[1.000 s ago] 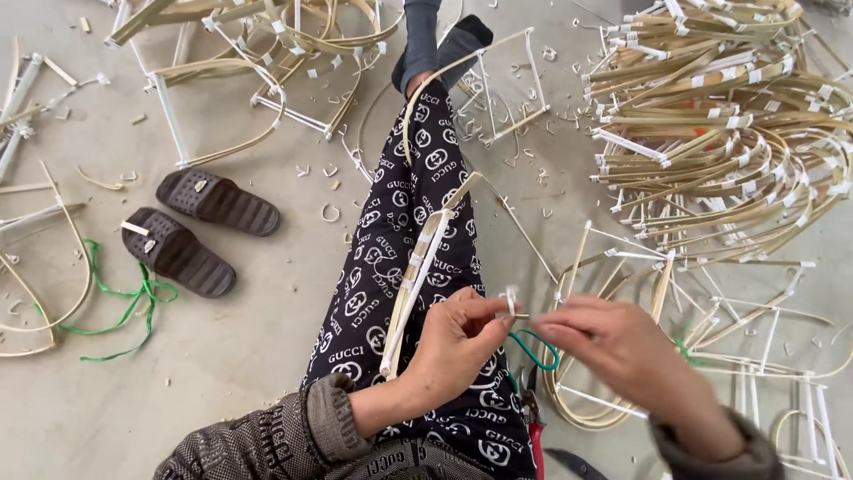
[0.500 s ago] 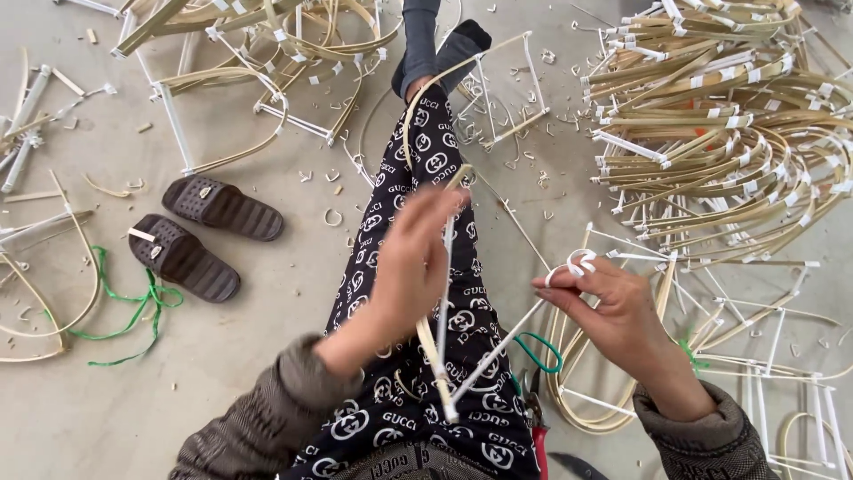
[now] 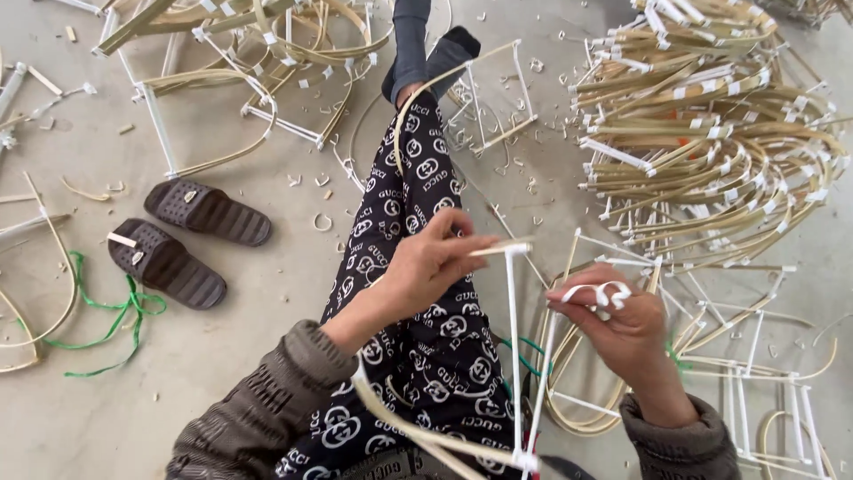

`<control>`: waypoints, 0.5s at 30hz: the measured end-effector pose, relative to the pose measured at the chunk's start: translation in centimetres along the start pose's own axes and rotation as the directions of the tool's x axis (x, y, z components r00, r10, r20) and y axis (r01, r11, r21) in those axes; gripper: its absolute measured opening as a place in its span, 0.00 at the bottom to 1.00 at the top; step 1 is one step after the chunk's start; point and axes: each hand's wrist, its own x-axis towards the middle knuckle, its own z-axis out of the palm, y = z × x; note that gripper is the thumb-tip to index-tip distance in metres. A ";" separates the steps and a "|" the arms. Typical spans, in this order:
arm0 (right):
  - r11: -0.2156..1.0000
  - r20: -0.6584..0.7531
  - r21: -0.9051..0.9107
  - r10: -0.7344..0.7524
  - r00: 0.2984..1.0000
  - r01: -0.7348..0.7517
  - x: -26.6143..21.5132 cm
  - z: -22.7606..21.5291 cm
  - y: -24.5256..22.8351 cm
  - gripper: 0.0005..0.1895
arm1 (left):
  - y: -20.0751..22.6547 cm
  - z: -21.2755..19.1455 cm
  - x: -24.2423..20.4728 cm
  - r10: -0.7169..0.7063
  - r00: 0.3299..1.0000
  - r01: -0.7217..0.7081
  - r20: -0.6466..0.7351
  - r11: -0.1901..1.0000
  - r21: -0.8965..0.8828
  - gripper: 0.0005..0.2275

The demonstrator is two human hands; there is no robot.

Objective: Assembling and weaving plastic components for furniture frames.

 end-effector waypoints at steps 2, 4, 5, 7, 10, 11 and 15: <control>0.999 0.009 0.033 -0.020 1.000 0.020 -1.4 2.1 1.1 0.10 | 0.4 -0.2 -2.3 -0.017 0.999 0.016 0.048 1.000 0.017 0.14; 0.997 0.022 0.071 -0.039 0.999 0.037 -2.9 4.2 2.0 0.11 | 0.6 -0.4 -4.3 -0.041 0.995 0.038 0.094 0.999 0.033 0.12; 0.993 0.006 0.112 -0.035 0.999 0.034 -3.8 5.1 2.3 0.11 | 0.7 -0.5 -5.3 -0.067 0.995 0.066 0.073 0.997 0.027 0.11; 0.986 0.002 0.163 -0.024 1.000 0.023 -5.1 6.5 2.5 0.11 | 0.9 -0.8 -6.8 -0.110 0.993 0.109 0.047 0.994 0.021 0.10; 0.972 -0.068 0.234 0.046 0.997 -0.029 -6.0 7.6 2.3 0.11 | 1.4 -1.2 -8.0 -0.216 0.975 0.215 0.056 0.976 0.021 0.09; 0.971 -0.079 0.237 0.037 0.996 -0.017 -6.0 7.8 2.0 0.11 | 1.5 -1.2 -8.2 -0.266 0.960 0.265 0.086 0.964 0.022 0.08; 0.985 -0.047 0.167 -0.038 0.998 0.045 -5.0 7.8 0.8 0.11 | 2.3 -0.8 -8.6 -0.341 0.923 0.347 0.176 0.938 -0.004 0.08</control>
